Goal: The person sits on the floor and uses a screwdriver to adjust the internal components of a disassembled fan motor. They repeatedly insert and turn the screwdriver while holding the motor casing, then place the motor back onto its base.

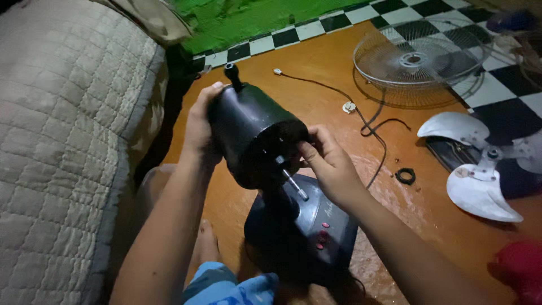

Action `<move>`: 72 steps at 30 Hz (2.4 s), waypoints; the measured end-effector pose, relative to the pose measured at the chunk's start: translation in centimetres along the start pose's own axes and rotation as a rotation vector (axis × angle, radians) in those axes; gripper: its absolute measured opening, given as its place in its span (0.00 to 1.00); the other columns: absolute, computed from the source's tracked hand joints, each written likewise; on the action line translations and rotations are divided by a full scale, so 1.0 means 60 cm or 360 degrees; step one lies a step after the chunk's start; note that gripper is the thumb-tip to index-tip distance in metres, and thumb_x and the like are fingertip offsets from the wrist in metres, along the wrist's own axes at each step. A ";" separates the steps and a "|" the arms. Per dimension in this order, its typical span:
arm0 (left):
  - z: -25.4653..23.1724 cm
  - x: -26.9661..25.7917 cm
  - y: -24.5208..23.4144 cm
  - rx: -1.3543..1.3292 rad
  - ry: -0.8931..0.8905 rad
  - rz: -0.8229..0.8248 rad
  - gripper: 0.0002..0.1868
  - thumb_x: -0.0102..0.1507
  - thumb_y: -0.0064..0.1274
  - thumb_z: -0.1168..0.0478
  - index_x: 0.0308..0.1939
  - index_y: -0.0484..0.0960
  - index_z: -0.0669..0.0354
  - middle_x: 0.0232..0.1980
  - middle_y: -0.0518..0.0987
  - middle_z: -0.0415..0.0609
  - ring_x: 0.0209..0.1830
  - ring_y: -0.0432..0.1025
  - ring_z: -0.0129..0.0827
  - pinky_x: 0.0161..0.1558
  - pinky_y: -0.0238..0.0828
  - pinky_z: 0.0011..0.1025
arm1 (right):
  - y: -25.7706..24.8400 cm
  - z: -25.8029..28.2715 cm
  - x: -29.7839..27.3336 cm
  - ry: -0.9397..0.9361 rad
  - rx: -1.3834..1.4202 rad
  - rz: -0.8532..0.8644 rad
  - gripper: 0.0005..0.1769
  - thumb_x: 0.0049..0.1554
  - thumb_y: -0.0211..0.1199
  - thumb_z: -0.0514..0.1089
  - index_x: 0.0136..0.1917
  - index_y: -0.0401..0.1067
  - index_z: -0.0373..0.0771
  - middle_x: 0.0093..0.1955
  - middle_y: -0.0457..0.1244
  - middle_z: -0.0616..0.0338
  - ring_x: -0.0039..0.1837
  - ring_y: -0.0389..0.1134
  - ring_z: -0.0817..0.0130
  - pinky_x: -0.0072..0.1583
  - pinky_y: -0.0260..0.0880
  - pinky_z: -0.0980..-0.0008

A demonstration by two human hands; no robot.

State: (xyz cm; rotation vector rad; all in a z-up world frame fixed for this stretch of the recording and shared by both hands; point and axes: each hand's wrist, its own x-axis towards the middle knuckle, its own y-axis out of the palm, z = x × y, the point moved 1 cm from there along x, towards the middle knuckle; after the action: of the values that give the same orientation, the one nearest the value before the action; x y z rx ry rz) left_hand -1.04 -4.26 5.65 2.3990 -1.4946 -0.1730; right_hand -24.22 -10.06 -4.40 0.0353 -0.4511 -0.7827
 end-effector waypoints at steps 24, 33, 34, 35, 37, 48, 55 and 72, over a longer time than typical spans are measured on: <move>0.003 -0.024 -0.010 -0.0111 0.0053 0.0206 0.21 0.67 0.52 0.44 0.47 0.81 0.59 0.40 0.80 0.47 0.37 0.75 0.33 0.46 0.75 0.32 | 0.034 0.070 -0.072 -0.0153 -0.0646 -0.0005 0.62 0.45 0.76 0.56 0.82 0.44 0.41 0.73 0.58 0.43 0.73 0.63 0.52 0.71 0.63 0.54; 0.002 0.003 0.000 0.0038 -0.0026 -0.0014 0.22 0.62 0.54 0.45 0.46 0.83 0.59 0.34 0.80 0.47 0.31 0.74 0.32 0.38 0.74 0.31 | 0.033 0.083 -0.059 0.0051 -0.0215 0.0005 0.58 0.46 0.74 0.55 0.79 0.46 0.41 0.77 0.56 0.42 0.79 0.58 0.50 0.77 0.55 0.52; 0.002 0.004 0.001 0.0044 -0.0023 -0.0007 0.23 0.62 0.54 0.44 0.48 0.83 0.59 0.36 0.80 0.48 0.33 0.74 0.33 0.40 0.74 0.32 | 0.032 0.081 -0.057 0.0082 -0.0200 0.0015 0.58 0.44 0.75 0.54 0.79 0.45 0.42 0.77 0.55 0.42 0.79 0.58 0.50 0.77 0.55 0.52; 0.002 0.003 0.000 0.0053 -0.0023 0.0000 0.24 0.62 0.54 0.43 0.50 0.82 0.59 0.39 0.79 0.49 0.35 0.74 0.34 0.42 0.74 0.33 | 0.030 0.079 -0.055 0.0114 -0.0183 0.0023 0.59 0.43 0.76 0.53 0.78 0.44 0.42 0.77 0.55 0.42 0.79 0.58 0.51 0.77 0.54 0.52; 0.005 -0.004 -0.004 0.0077 0.0065 -0.0004 0.29 0.62 0.52 0.40 0.54 0.81 0.60 0.44 0.79 0.50 0.42 0.74 0.36 0.47 0.74 0.35 | 0.027 0.076 -0.051 0.0154 -0.0149 0.0050 0.61 0.41 0.77 0.51 0.77 0.43 0.43 0.76 0.54 0.42 0.78 0.58 0.51 0.77 0.54 0.53; 0.084 -0.069 -0.053 -0.0298 -0.0119 0.0303 0.57 0.53 0.49 0.20 0.74 0.63 0.56 0.72 0.68 0.57 0.73 0.64 0.47 0.74 0.59 0.51 | 0.006 0.074 -0.046 0.0262 -0.0124 0.0173 0.64 0.41 0.77 0.51 0.82 0.44 0.44 0.78 0.54 0.43 0.81 0.56 0.50 0.77 0.54 0.52; 0.072 -0.075 -0.049 -0.0088 0.0008 0.0079 0.53 0.53 0.47 0.22 0.71 0.67 0.51 0.69 0.71 0.55 0.69 0.67 0.44 0.69 0.63 0.50 | 0.009 0.074 -0.038 0.0216 0.0039 0.0214 0.67 0.42 0.76 0.50 0.84 0.38 0.45 0.81 0.49 0.43 0.82 0.51 0.49 0.78 0.49 0.52; 0.063 -0.108 -0.044 -0.0105 0.0071 0.0133 0.47 0.62 0.51 0.25 0.63 0.70 0.64 0.56 0.74 0.55 0.66 0.68 0.48 0.70 0.66 0.50 | 0.001 0.101 -0.048 0.0360 -0.0242 0.0069 0.57 0.44 0.71 0.53 0.81 0.51 0.45 0.76 0.57 0.45 0.76 0.61 0.52 0.72 0.61 0.53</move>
State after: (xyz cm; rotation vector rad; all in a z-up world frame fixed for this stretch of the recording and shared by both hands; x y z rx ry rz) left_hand -2.70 1.85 0.87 2.2698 -1.5409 -0.1467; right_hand -28.39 -7.22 0.02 -0.0275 -0.1770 -0.7586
